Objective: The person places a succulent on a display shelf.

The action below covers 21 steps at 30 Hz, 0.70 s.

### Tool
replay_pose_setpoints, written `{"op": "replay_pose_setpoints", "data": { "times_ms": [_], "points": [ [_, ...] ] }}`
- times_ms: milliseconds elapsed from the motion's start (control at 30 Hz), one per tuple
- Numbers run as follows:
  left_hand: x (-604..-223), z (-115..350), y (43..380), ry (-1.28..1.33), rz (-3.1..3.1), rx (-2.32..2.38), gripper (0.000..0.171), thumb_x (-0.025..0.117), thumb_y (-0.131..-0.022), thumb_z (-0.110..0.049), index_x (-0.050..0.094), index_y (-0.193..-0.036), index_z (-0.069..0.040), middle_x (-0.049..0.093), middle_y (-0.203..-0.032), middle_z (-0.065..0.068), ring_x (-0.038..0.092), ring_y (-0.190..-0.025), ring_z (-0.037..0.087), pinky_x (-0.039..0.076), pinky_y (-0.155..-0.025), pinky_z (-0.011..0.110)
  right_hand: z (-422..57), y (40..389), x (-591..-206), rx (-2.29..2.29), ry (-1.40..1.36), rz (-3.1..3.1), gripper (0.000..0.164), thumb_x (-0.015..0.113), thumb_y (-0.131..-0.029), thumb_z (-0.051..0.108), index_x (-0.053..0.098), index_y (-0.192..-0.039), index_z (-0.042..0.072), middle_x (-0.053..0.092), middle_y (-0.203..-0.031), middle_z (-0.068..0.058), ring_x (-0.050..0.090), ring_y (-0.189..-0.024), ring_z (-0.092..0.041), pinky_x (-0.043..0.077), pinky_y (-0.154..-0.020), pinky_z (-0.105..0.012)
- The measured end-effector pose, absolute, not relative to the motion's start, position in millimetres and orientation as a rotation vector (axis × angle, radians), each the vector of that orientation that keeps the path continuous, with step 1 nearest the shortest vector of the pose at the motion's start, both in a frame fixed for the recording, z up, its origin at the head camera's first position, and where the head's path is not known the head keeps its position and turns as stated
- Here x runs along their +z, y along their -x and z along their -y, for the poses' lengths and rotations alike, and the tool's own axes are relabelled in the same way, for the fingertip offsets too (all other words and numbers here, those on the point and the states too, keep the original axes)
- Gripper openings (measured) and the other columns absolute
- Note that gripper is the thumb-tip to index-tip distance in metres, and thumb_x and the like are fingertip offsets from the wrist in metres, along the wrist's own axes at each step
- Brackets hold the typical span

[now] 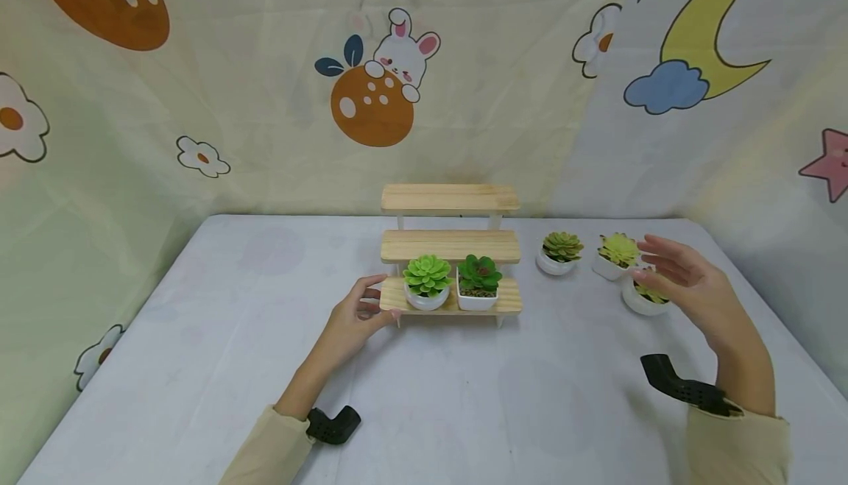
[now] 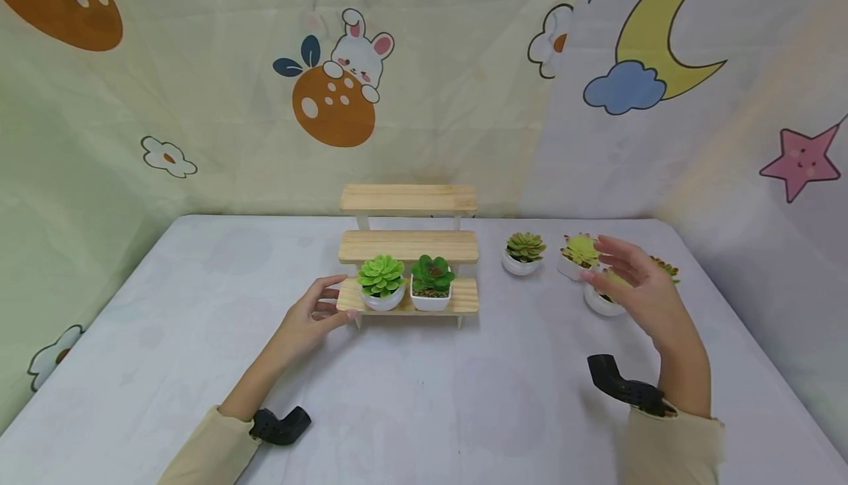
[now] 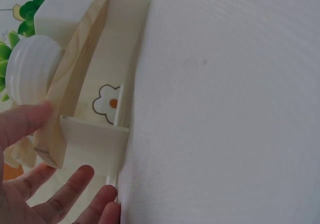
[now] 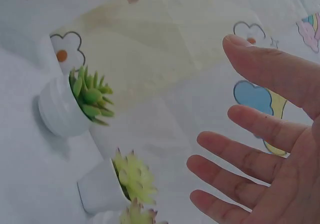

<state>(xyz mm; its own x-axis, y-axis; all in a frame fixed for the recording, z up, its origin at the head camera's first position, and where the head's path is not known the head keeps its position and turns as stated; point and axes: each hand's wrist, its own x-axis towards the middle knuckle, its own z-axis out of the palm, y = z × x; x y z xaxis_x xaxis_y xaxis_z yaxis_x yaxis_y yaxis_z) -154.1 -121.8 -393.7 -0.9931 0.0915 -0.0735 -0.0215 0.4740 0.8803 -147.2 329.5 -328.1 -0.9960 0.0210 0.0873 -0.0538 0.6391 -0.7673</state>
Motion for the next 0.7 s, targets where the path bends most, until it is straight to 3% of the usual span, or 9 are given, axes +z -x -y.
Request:
{"op": "replay_pose_setpoints", "data": {
  "times_ms": [100,167,233,300,567,700],
  "points": [
    [-394,123,154,-0.055,-2.592,1.56,0.063,0.071,-0.08,-0.037,0.042,-0.136,-0.029,0.054,-0.121,0.005,0.055,-0.105,0.022,0.047,-0.077,0.034,-337,148,-332,1.268,0.07,2.779,0.063,0.058,-0.091,0.035,0.028,-0.146,0.03,0.043,-0.136,0.01,0.041,-0.115,0.002,0.041,-0.082,-0.016],
    [-394,123,154,-0.052,-2.587,1.561,0.062,0.071,-0.08,-0.037,0.042,-0.135,-0.03,0.054,-0.12,0.004,0.055,-0.104,0.022,0.047,-0.077,0.034,-340,149,-335,1.278,0.13,2.78,0.065,0.057,-0.092,0.037,0.025,-0.147,0.029,0.039,-0.143,0.004,0.04,-0.123,-0.009,0.042,-0.095,-0.031],
    [-393,123,153,-0.056,-2.586,1.562,0.063,0.071,-0.08,-0.036,0.041,-0.135,-0.03,0.054,-0.12,0.005,0.055,-0.104,0.022,0.047,-0.077,0.034,-341,150,-338,1.301,0.188,2.776,0.067,0.055,-0.092,0.039,0.022,-0.148,0.027,0.034,-0.148,-0.003,0.035,-0.13,-0.021,0.036,-0.102,-0.049],
    [-394,124,154,-0.054,-2.588,1.56,0.063,0.071,-0.08,-0.036,0.041,-0.135,-0.03,0.054,-0.12,0.005,0.055,-0.104,0.022,0.047,-0.077,0.034,-342,150,-341,1.338,0.23,2.761,0.069,0.054,-0.092,0.039,0.019,-0.149,0.024,0.027,-0.152,-0.01,0.029,-0.134,-0.029,0.028,-0.103,-0.06],
    [-395,123,154,-0.067,-2.588,1.563,0.064,0.071,-0.08,-0.036,0.041,-0.137,-0.027,0.055,-0.12,0.006,0.055,-0.104,0.022,0.047,-0.076,0.033,-350,153,-355,1.441,0.355,2.677,0.071,0.056,-0.09,0.044,0.021,-0.149,0.024,0.025,-0.154,0.0,0.02,-0.14,-0.021,0.019,-0.105,-0.063],
    [-395,122,154,-0.067,-2.595,1.555,0.065,0.071,-0.08,-0.037,0.041,-0.137,-0.026,0.055,-0.12,0.006,0.055,-0.104,0.022,0.047,-0.076,0.033,-356,157,-363,1.463,0.414,2.67,0.072,0.056,-0.089,0.048,0.022,-0.149,0.026,0.025,-0.153,-0.001,0.018,-0.141,-0.026,0.018,-0.103,-0.066]
  ]
}}
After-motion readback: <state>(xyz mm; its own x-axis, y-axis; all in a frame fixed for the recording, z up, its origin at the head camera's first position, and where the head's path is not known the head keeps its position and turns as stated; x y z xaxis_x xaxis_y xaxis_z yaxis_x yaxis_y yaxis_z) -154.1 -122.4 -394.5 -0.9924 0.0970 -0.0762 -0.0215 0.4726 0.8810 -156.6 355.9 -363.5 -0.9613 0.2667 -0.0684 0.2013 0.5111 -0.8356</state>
